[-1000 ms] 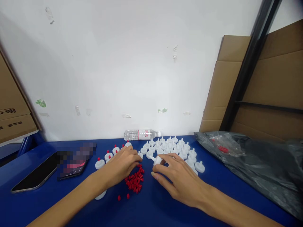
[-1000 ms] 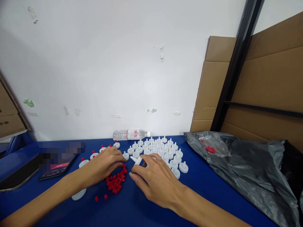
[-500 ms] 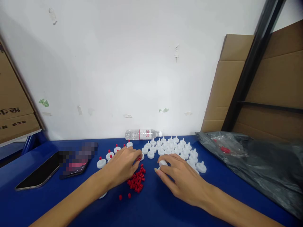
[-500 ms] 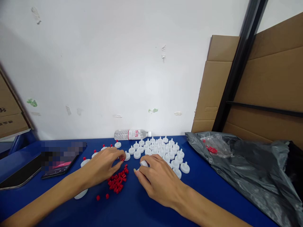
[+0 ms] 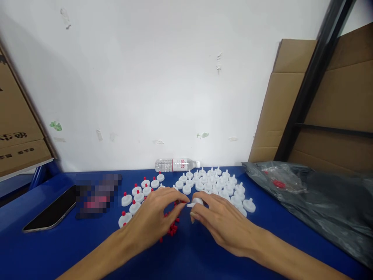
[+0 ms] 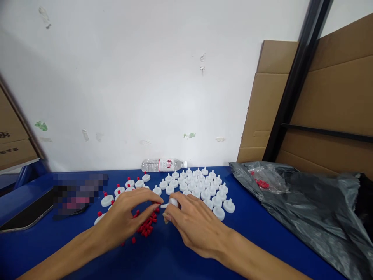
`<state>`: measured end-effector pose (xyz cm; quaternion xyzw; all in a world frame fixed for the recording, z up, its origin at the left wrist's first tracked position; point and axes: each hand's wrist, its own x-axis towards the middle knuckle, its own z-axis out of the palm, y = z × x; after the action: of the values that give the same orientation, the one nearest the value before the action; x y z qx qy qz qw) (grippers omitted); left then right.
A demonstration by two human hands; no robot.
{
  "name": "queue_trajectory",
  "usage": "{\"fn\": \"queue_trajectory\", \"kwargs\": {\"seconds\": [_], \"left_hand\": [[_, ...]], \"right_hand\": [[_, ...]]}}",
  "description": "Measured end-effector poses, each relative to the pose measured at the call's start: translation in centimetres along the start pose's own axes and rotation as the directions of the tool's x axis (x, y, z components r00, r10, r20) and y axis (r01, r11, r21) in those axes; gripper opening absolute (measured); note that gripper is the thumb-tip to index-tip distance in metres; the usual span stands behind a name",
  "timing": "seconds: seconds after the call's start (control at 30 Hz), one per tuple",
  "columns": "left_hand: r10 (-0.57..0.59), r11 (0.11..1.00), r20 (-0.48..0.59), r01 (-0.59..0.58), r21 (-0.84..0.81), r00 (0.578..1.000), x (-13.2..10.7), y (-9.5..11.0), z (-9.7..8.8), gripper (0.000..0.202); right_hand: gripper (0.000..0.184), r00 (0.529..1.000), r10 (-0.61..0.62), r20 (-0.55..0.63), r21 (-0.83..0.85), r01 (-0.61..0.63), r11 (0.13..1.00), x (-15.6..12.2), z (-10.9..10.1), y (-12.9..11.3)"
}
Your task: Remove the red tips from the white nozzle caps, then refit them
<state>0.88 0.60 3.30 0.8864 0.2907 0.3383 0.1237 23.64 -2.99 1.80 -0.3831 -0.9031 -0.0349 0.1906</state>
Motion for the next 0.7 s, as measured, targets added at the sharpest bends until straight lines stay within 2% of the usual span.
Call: {"fn": "queue_trajectory", "kwargs": {"seconds": [0.33,0.7], "left_hand": [[0.073,0.997,0.026,-0.072,-0.036,0.997,0.03,-0.39,-0.22,0.021],[0.074,0.995,0.056,-0.07,-0.077,0.996,-0.24,-0.7,0.23,0.02]], "right_hand": [[0.018,0.999,0.003,-0.033,0.041,-0.001,0.999,-0.04,0.48,0.17],[0.018,1.0,-0.009,-0.03,0.071,0.011,0.997,-0.14,0.71,0.14]]}}
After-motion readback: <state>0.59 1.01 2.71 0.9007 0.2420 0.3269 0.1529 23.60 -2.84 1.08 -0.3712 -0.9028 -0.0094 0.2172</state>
